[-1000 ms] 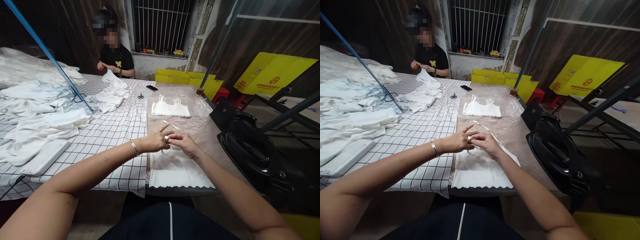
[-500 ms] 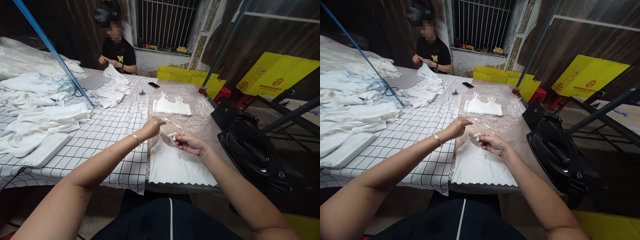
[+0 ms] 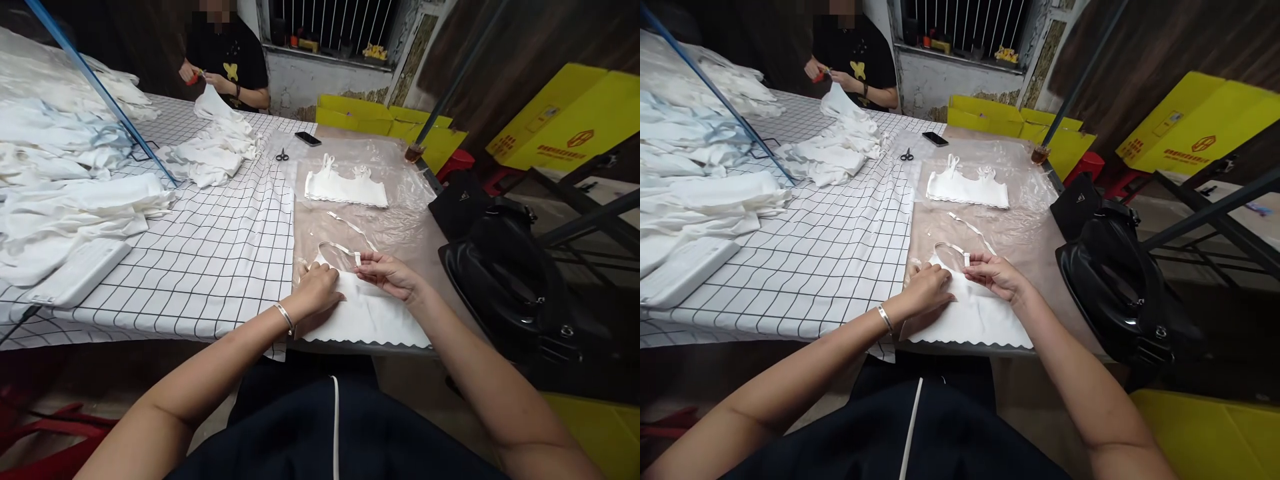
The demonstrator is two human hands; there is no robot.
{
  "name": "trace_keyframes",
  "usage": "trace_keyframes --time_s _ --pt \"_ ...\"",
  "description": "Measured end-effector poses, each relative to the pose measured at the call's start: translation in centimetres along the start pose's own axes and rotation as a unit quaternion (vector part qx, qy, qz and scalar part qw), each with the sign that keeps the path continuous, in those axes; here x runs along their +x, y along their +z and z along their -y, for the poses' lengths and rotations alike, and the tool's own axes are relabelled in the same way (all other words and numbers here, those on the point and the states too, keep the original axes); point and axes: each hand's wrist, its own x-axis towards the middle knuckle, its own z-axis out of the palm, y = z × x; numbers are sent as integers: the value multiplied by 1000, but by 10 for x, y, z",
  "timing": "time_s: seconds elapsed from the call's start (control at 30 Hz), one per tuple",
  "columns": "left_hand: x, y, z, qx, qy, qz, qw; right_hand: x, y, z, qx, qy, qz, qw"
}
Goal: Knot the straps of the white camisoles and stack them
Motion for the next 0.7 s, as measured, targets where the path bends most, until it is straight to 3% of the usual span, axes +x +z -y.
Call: trace_keyframes --time_s 0.17,0.33,0.7 --pt "5 3 -5 -60 -18 7 998 4 -6 -11 -60 -35 -8 998" --pt "3 10 -3 -124 -29 -6 992 9 -4 -25 -164 -100 -61 979" --pt "-1 13 -2 -159 -31 -48 986 11 -1 -38 -279 -179 -41 942"
